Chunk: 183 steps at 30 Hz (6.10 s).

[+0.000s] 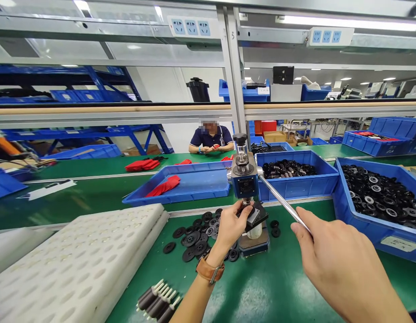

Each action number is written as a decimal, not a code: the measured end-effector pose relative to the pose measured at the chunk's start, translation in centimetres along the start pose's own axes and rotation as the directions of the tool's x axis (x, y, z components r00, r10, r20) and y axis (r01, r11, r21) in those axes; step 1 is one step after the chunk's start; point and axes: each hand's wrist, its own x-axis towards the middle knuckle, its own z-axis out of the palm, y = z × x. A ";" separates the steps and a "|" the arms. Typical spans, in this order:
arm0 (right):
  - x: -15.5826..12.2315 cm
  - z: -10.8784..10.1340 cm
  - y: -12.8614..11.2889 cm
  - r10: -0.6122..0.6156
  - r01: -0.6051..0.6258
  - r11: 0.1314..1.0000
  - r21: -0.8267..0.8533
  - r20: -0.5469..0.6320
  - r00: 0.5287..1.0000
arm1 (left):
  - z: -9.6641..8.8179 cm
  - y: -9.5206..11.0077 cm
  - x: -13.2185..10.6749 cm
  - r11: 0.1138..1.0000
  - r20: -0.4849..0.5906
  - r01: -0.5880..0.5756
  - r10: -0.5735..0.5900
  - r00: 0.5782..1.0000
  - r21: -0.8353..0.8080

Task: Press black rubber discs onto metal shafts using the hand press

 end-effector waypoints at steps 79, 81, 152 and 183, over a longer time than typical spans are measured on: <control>-4.2 7.9 -2.2 0.077 0.075 0.944 0.320 -0.437 0.896 | 0.7 -1.2 -0.4 0.996 -0.023 0.027 -0.029 0.999 -0.090; -4.3 8.6 -2.3 0.087 0.083 0.943 0.322 -0.479 0.873 | 0.7 -1.2 -0.4 0.995 -0.020 0.026 -0.028 0.999 -0.098; -11.5 12.5 -11.9 -0.030 0.329 0.580 0.745 -0.384 0.923 | -0.8 1.3 -17.8 -0.048 0.326 0.391 -0.649 0.687 -0.919; -13.0 11.9 -12.8 0.015 0.226 0.573 0.788 -0.286 0.958 | -0.2 2.2 -18.3 0.042 0.223 0.284 -0.519 0.825 -0.958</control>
